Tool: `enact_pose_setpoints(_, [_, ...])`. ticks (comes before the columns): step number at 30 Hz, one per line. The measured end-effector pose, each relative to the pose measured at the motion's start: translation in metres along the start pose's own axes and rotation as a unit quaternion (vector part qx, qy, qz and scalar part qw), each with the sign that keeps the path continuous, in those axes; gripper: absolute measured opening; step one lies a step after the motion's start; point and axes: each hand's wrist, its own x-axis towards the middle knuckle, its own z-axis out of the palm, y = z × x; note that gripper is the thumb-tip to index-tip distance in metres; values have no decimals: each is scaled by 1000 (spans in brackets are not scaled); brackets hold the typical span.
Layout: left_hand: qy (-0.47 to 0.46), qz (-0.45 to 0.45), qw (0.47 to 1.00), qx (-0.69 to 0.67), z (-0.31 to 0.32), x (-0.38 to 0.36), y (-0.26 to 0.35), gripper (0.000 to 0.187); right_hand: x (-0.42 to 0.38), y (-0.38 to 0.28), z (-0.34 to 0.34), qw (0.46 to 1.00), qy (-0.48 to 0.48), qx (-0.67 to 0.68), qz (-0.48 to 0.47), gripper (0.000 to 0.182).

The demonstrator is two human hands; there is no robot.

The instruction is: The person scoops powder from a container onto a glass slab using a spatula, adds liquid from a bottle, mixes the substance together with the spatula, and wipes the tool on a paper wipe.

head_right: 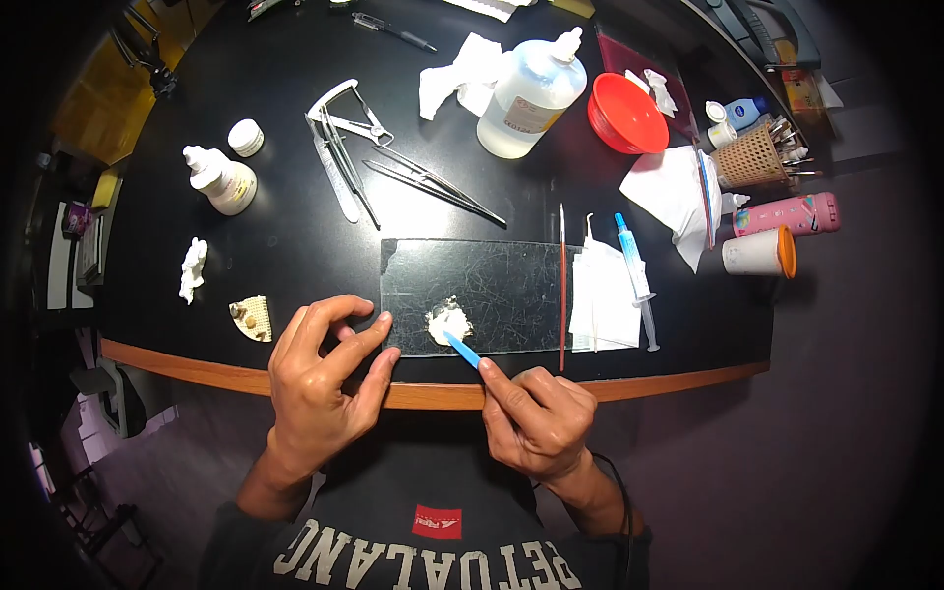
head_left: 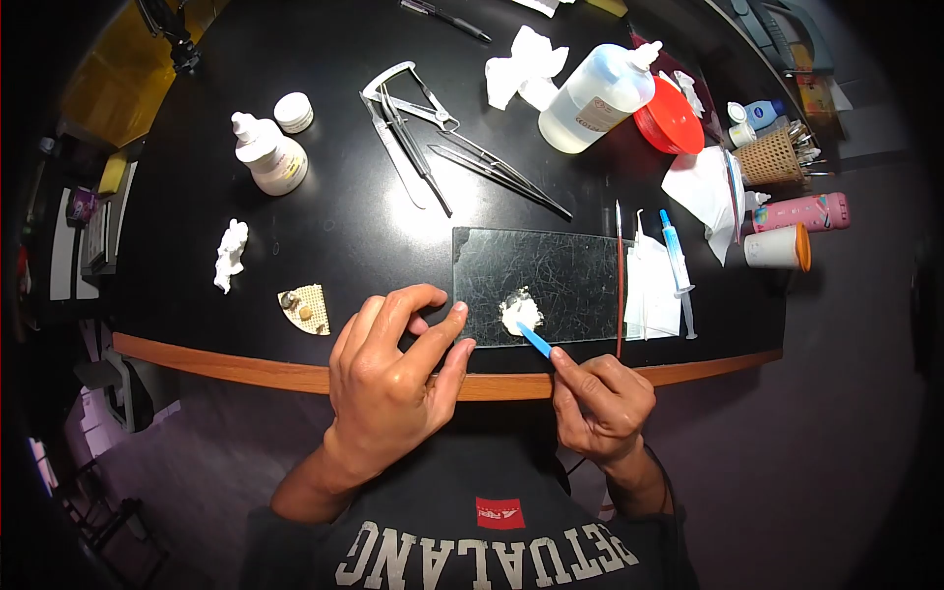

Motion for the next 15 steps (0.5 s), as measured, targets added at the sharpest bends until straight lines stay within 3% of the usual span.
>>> enact_pose_setpoints(15, [-14, 17, 1000, 16, -1, 1, 0, 34, 5, -3, 2, 1000, -1, 10, 5, 43])
